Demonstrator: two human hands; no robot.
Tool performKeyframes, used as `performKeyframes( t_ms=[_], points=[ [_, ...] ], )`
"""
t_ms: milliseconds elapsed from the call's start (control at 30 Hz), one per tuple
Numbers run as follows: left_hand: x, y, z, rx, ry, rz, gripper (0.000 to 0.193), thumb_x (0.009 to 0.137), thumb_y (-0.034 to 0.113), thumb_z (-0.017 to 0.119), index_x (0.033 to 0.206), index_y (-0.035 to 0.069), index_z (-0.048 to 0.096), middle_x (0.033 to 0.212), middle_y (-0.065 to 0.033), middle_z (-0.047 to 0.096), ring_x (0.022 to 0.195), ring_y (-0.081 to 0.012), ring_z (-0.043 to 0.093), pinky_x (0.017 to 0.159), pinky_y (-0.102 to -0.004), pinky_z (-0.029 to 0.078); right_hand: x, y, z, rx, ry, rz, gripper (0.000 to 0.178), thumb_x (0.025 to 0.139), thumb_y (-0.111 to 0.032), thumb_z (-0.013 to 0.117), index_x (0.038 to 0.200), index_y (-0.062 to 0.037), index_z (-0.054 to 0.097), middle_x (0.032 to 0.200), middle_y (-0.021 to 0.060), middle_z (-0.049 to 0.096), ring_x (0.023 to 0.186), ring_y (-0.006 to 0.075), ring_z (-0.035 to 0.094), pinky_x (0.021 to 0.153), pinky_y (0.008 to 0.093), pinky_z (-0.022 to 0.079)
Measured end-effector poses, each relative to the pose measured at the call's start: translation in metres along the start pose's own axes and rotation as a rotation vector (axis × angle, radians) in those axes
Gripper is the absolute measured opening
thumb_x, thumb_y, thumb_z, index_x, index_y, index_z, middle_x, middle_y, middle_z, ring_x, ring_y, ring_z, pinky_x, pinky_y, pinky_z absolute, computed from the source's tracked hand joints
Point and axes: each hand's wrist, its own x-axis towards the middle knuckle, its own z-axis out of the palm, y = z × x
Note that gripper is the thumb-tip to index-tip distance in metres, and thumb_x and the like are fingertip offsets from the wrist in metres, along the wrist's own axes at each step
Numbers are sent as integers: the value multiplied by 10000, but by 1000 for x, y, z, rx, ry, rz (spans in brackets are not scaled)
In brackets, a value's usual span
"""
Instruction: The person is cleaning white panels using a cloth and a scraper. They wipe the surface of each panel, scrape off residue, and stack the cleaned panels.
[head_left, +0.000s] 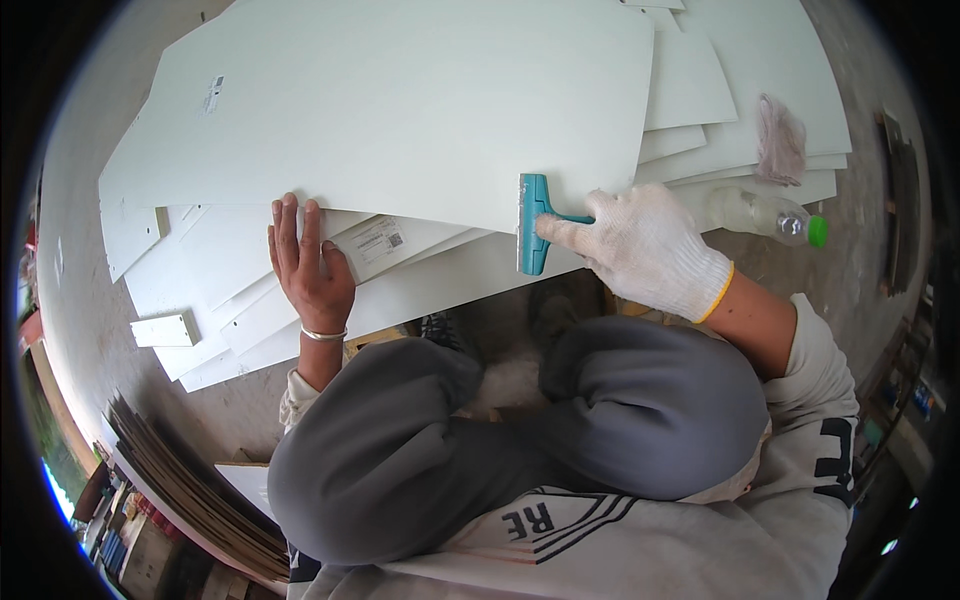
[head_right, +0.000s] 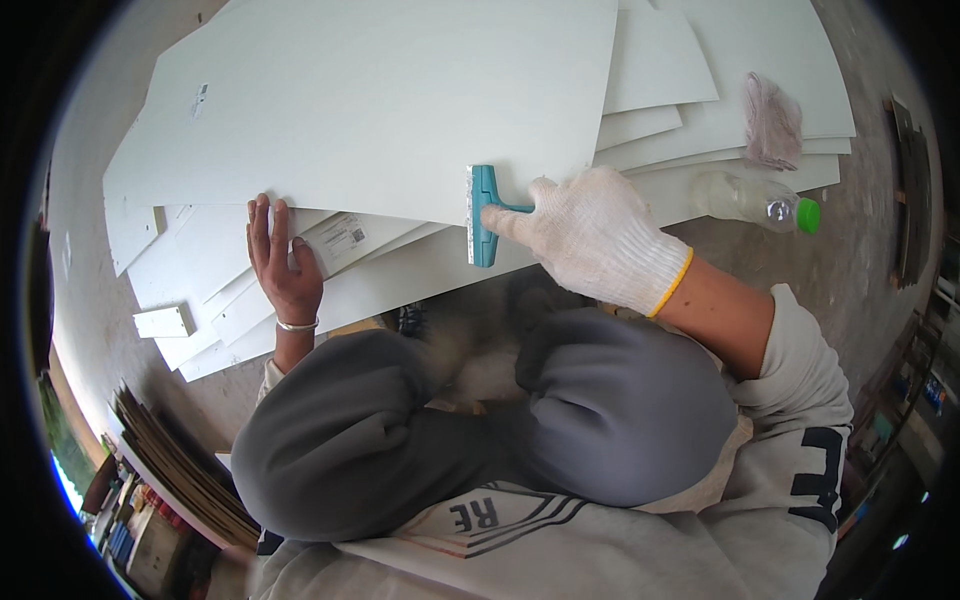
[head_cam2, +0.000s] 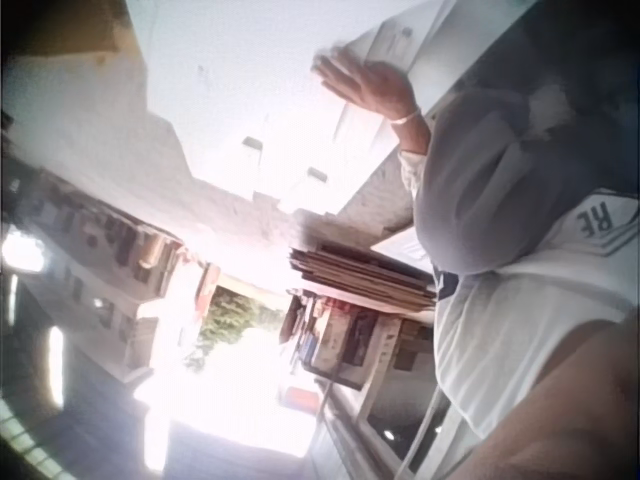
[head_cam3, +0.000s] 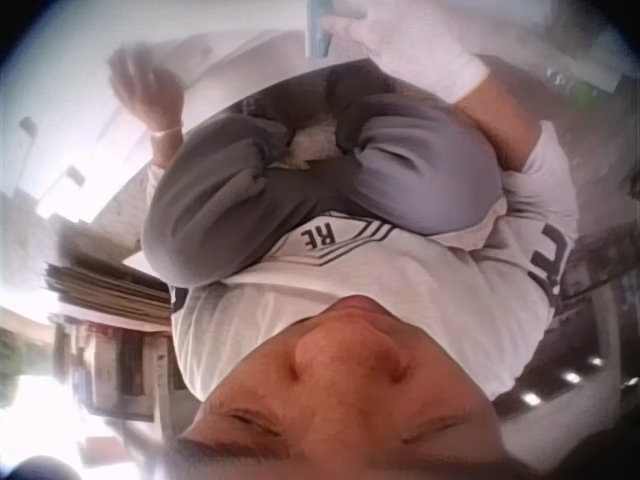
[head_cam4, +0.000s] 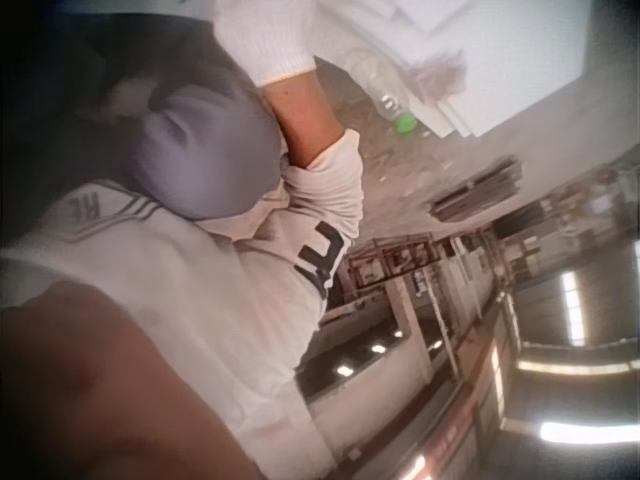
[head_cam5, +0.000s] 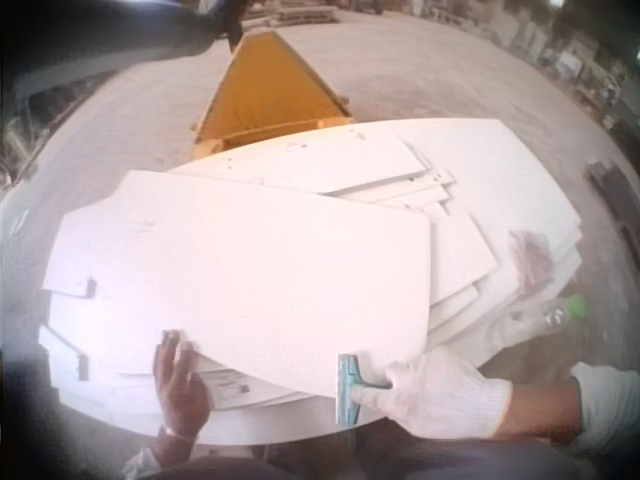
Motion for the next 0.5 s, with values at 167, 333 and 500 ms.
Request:
performKeyframes(
  t_ms=[167, 333, 500],
  points=[
    [-2, -1, -1, 14, 21, -31, 694, 766, -76, 526, 1444, 42, 618, 1540, -174, 560, 1491, -385, 461, 1233, -556, 322, -32, 14, -6, -10, -72, 35, 493, 910, -173, 655, 1382, -316, 650, 814, 78, 599, 654, 248, 664, 571, 404, 534],
    [0, 2, -3, 6, 29, -73, 687, 753, -66, 535, 1436, -19, 595, 1529, -182, 567, 1490, -367, 467, 1235, -531, 330, -20, -1, -7, -9, -72, 82, 563, 896, -175, 707, 1426, -345, 626, 800, 72, 572, 644, 258, 639, 589, 418, 524],
    [1, 2, -5, -81, 47, -102, 691, 753, -101, 532, 1437, -20, 591, 1520, -192, 571, 1491, -370, 466, 1239, -521, 332, 50, -33, -16, -38, -55, 12, 571, 926, -192, 678, 1466, -349, 580, 843, 70, 601, 666, 241, 659, 606, 409, 547]
  ],
)
